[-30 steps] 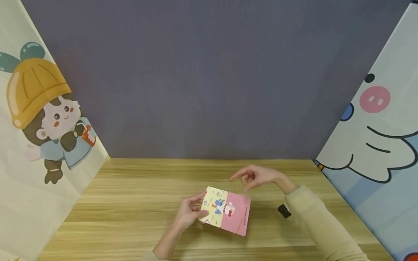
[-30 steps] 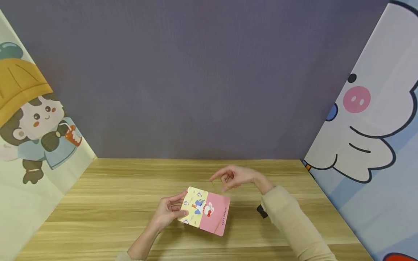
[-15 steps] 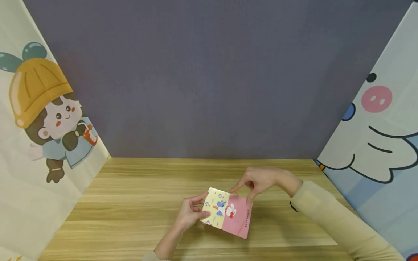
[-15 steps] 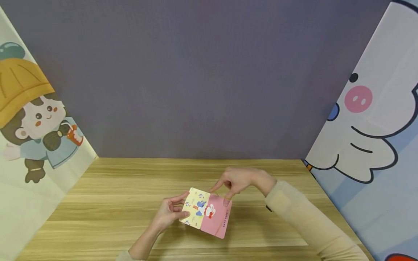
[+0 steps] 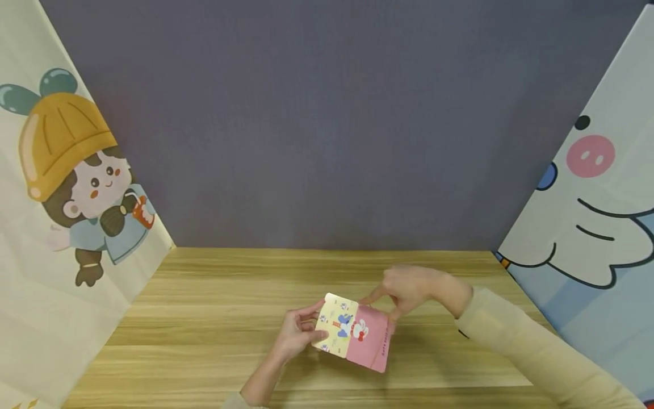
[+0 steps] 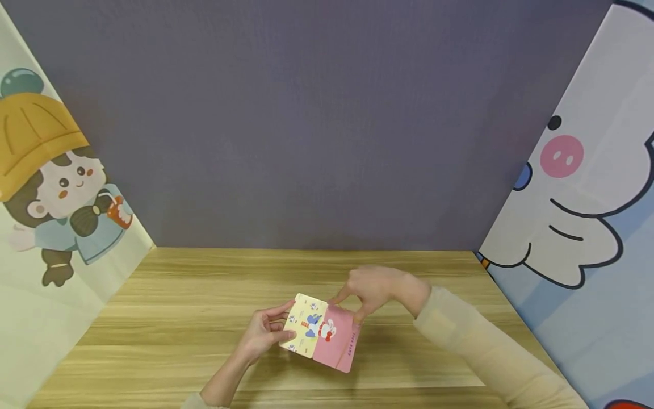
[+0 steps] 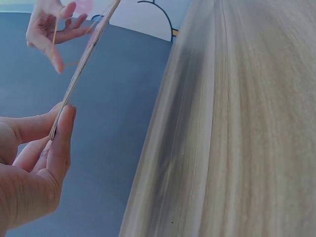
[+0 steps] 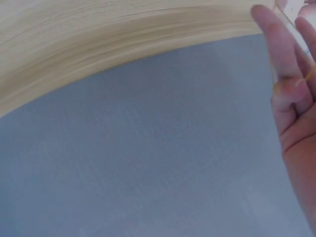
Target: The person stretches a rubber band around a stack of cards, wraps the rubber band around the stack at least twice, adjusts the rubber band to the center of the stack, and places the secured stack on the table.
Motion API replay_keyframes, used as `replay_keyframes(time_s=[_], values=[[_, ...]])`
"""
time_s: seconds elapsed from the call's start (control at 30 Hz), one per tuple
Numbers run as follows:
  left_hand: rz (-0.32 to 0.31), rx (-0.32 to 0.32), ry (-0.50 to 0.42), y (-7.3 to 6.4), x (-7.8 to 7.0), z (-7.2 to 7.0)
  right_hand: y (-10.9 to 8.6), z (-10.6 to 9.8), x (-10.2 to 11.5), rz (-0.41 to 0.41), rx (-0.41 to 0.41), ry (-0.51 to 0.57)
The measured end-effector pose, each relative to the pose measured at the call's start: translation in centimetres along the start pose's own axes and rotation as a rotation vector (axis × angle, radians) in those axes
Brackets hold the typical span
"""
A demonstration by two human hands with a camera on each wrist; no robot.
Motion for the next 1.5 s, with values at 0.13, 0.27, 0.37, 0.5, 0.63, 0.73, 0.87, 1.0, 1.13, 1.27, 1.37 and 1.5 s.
replay_keyframes(time_s=[0.13, 0.27, 0.37, 0.5, 0.63, 0.73, 0.87, 1.0, 1.13, 1.27, 1.37, 1.5], values=[[0.003, -0.018, -0.008, 0.0, -0.1, -0.3, -0.2, 0.4, -0.3, 0.045, -0.006, -0.003], [0.009, -0.035, -0.038, 0.1, -0.2, -0.6, -0.3, 0.7, -0.4, 0.038, -0.041, 0.058], [0.014, -0.046, -0.059, 0.2, -0.3, -0.8, -0.3, 0.8, -0.3, 0.016, -0.09, 0.117], [0.013, -0.069, -0.065, 0.2, -0.4, -1.2, -0.4, 1.0, -0.4, 0.017, -0.164, 0.164], [0.013, -0.109, -0.056, 0.2, -0.6, -1.5, -0.4, 1.3, -0.7, 0.043, -0.238, 0.187], [0.018, -0.143, -0.056, 0.2, -0.7, -1.9, -0.5, 1.6, -0.9, 0.062, -0.296, 0.199], [0.02, -0.188, -0.062, 0.1, -0.8, -2.2, -0.5, 2.1, -1.0, 0.108, -0.367, 0.235], [0.011, -0.223, -0.065, 0.1, -0.8, -2.4, -0.7, 2.4, -1.2, 0.158, -0.445, 0.254], [0.01, -0.249, -0.07, 0.2, -0.9, -2.6, -1.0, 2.5, -1.3, 0.205, -0.526, 0.27], [0.021, -0.263, -0.084, 0.4, -1.1, -2.8, -1.0, 2.7, -1.2, 0.227, -0.581, 0.295], [0.026, -0.27, -0.09, 0.5, -1.2, -2.9, -0.9, 2.8, -1.0, 0.229, -0.6, 0.293], [0.02, -0.285, -0.087, 0.5, -1.3, -3.1, -0.8, 3.0, -0.7, 0.242, -0.604, 0.252]])
Point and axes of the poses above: each hand's wrist, its own y-axis towards the middle knuckle, its own z-axis out of the palm, x = y × z, the point moved 8 cm from there along y, towards the middle knuckle, and after that the axes turned 2 degrees about -y, right-handed, at the moved point
